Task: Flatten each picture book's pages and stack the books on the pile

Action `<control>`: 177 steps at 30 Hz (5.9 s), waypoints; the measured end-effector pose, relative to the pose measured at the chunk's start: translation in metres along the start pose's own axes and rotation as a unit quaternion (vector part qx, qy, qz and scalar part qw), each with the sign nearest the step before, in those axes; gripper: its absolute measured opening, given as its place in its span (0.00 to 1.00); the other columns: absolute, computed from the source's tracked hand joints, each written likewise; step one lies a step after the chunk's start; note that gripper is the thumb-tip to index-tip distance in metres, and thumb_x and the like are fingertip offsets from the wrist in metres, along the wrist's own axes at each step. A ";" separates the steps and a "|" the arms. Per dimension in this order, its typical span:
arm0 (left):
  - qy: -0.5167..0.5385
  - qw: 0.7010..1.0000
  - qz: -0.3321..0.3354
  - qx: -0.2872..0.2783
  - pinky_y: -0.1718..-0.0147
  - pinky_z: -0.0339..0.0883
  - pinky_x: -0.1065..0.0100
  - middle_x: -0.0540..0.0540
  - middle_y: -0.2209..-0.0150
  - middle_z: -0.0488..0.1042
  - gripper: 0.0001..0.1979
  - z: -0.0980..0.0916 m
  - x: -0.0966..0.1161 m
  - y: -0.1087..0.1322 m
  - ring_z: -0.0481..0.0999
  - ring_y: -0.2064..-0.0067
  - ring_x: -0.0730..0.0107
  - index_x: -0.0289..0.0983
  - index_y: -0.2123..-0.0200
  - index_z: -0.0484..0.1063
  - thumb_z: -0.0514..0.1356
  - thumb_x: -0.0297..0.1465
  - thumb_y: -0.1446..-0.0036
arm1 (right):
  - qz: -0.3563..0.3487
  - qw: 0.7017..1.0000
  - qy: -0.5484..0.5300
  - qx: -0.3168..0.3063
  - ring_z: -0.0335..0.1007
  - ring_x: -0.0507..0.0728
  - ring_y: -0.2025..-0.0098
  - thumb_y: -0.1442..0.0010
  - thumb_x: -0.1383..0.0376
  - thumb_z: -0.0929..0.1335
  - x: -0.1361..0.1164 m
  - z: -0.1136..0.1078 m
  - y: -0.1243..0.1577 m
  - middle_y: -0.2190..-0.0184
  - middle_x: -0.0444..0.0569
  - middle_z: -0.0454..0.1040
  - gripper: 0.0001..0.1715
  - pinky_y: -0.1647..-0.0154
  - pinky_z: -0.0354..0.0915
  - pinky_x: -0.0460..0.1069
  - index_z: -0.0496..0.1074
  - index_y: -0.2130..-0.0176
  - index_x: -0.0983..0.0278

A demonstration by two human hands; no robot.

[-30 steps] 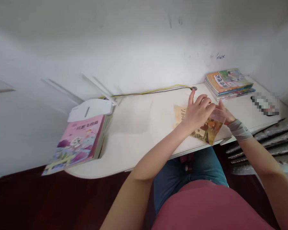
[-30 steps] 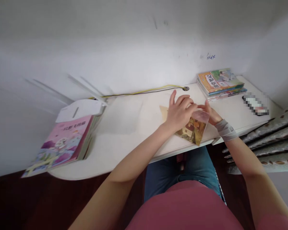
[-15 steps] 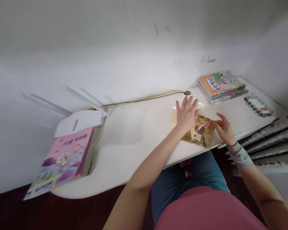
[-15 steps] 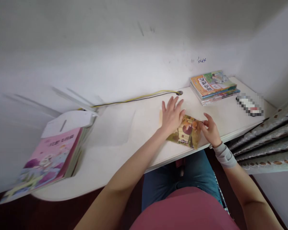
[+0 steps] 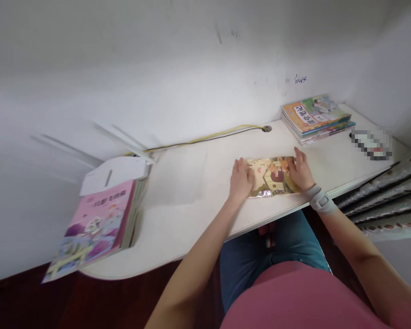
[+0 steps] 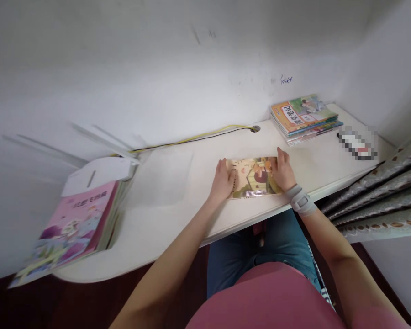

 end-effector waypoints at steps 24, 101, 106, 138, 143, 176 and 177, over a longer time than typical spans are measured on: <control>-0.173 0.976 -0.124 -0.053 0.43 0.53 0.43 0.30 0.39 0.62 0.28 -0.042 -0.038 0.003 0.58 0.38 0.43 0.30 0.46 0.66 0.45 0.45 0.38 | -0.008 0.952 0.229 -0.202 0.70 0.64 0.52 0.35 0.50 0.57 0.004 -0.003 -0.043 0.54 0.62 0.73 0.27 0.55 0.64 0.55 0.74 0.58 0.67; 0.103 0.983 -0.149 0.023 0.43 0.59 0.57 0.35 0.42 0.68 0.19 -0.039 -0.038 0.011 0.65 0.40 0.57 0.34 0.51 0.71 0.51 0.35 0.41 | -0.255 0.939 0.102 -0.208 0.66 0.59 0.48 0.33 0.58 0.58 -0.048 0.048 -0.041 0.50 0.54 0.74 0.21 0.47 0.55 0.54 0.70 0.49 0.65; 0.391 0.891 -0.229 0.015 0.66 0.73 0.62 0.43 0.62 0.76 0.30 -0.040 -0.033 0.007 0.78 0.66 0.64 0.38 0.40 0.58 0.58 0.34 0.47 | -0.261 0.947 0.069 -0.176 0.66 0.59 0.48 0.34 0.59 0.59 -0.046 0.046 -0.042 0.50 0.55 0.74 0.21 0.45 0.56 0.55 0.71 0.49 0.65; 0.052 0.970 -0.218 -0.092 0.73 0.61 0.66 0.46 0.77 0.71 0.17 -0.054 -0.037 -0.014 0.73 0.70 0.61 0.39 0.80 0.64 0.56 0.45 0.50 | -0.032 0.956 0.106 -0.272 0.67 0.53 0.74 0.37 0.55 0.60 -0.003 0.004 -0.072 0.81 0.50 0.72 0.27 0.72 0.55 0.47 0.68 0.82 0.64; -0.053 0.966 -0.224 -0.121 0.65 0.64 0.60 0.38 0.64 0.77 0.17 -0.053 -0.036 -0.018 0.75 0.59 0.51 0.39 0.68 0.69 0.56 0.47 0.49 | -0.003 0.932 0.216 -0.291 0.71 0.56 0.66 0.39 0.49 0.62 0.000 0.013 -0.074 0.67 0.54 0.78 0.25 0.71 0.54 0.48 0.75 0.71 0.65; 0.579 0.755 -0.273 -0.140 0.79 0.73 0.74 0.46 0.67 0.79 0.18 -0.063 -0.002 0.084 0.77 0.76 0.73 0.36 0.57 0.69 0.67 0.30 0.53 | 0.061 0.978 0.039 -0.196 0.73 0.56 0.62 0.39 0.62 0.64 0.007 0.014 -0.062 0.67 0.52 0.77 0.08 0.60 0.62 0.48 0.70 0.64 0.63; 0.580 0.758 -0.263 -0.143 0.79 0.73 0.74 0.47 0.68 0.79 0.18 -0.064 0.001 0.077 0.77 0.76 0.73 0.36 0.58 0.69 0.67 0.30 0.53 | 0.071 0.980 0.000 -0.187 0.72 0.55 0.65 0.40 0.62 0.65 0.016 0.007 -0.065 0.70 0.49 0.76 0.07 0.62 0.62 0.47 0.70 0.67 0.63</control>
Point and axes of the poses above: each hand's wrist, its own y-axis away from the middle knuckle, its own z-axis out of the palm, x = y × z, the point moved 3 cm from there along -y, towards the middle knuckle
